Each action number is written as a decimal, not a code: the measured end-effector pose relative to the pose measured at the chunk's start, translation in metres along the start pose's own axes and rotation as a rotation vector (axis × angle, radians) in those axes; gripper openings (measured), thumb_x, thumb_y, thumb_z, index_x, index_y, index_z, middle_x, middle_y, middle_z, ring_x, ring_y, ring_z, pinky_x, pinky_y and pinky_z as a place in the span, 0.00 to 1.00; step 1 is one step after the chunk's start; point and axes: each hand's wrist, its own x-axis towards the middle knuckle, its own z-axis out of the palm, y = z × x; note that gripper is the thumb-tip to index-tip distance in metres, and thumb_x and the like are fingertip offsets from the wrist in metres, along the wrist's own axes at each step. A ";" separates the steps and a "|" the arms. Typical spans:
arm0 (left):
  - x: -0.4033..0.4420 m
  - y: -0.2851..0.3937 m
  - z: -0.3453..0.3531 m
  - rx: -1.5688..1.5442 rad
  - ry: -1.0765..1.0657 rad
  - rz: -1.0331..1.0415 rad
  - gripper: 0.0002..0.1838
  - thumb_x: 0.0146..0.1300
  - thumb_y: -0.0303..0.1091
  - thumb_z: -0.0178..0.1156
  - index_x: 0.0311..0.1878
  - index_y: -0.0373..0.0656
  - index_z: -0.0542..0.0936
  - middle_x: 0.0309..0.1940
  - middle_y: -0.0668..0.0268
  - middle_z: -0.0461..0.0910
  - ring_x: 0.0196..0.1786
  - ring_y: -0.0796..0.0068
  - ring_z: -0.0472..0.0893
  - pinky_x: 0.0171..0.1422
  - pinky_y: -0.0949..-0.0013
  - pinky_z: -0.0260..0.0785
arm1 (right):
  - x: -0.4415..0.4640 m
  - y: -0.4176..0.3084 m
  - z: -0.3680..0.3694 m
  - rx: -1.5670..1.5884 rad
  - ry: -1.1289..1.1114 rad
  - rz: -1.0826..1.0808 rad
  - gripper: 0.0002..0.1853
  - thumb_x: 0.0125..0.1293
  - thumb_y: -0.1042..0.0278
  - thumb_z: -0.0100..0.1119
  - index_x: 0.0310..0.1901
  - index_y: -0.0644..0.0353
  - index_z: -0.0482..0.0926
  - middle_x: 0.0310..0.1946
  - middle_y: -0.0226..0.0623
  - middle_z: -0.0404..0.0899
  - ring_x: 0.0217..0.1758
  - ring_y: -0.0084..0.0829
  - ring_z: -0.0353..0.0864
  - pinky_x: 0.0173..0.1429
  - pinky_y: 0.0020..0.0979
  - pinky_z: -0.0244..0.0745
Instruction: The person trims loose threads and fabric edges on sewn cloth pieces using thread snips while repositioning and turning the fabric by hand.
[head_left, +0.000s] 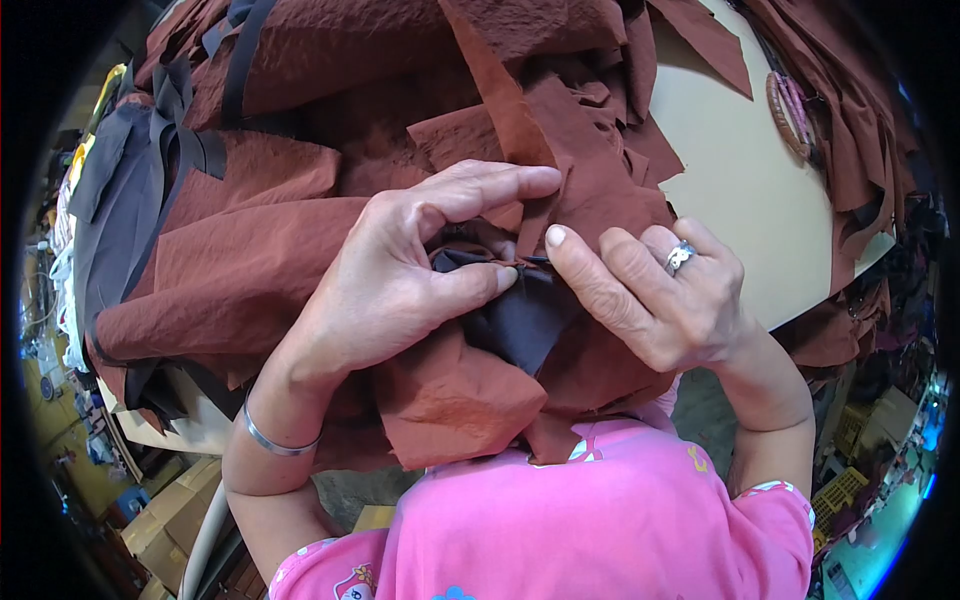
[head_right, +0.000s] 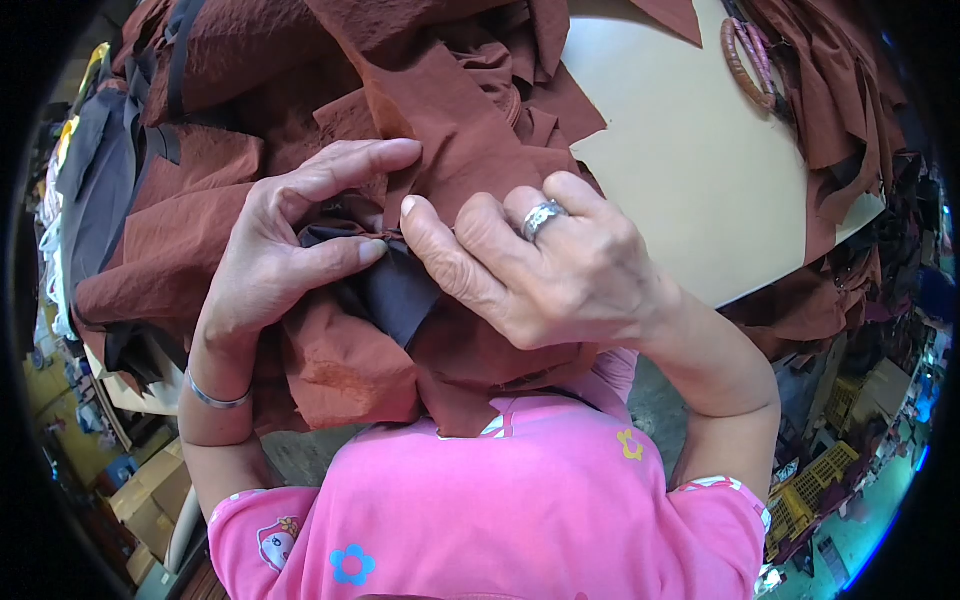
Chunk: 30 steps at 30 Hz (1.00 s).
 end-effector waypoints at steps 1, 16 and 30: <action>0.000 0.000 0.000 -0.014 0.001 -0.006 0.29 0.47 0.21 0.61 0.57 0.36 0.72 0.52 0.68 0.71 0.46 0.85 0.71 0.51 0.80 0.64 | 0.000 0.000 0.000 -0.059 0.003 -0.027 0.21 0.44 0.74 0.59 0.45 0.59 0.79 0.24 0.30 0.70 0.17 0.20 0.61 0.22 0.23 0.56; 0.001 -0.004 0.001 0.002 0.021 -0.007 0.29 0.47 0.22 0.61 0.57 0.36 0.72 0.50 0.70 0.71 0.40 0.87 0.70 0.49 0.81 0.64 | 0.001 0.000 0.002 -0.227 0.020 -0.104 0.21 0.46 0.68 0.53 0.45 0.62 0.78 0.21 0.29 0.65 0.19 0.20 0.62 0.24 0.22 0.53; 0.002 -0.007 0.001 0.049 0.000 0.042 0.28 0.47 0.22 0.61 0.56 0.37 0.73 0.48 0.70 0.72 0.41 0.85 0.71 0.48 0.80 0.65 | 0.004 -0.002 0.001 -0.205 -0.010 -0.108 0.21 0.44 0.68 0.53 0.44 0.64 0.78 0.20 0.30 0.66 0.18 0.20 0.63 0.24 0.22 0.54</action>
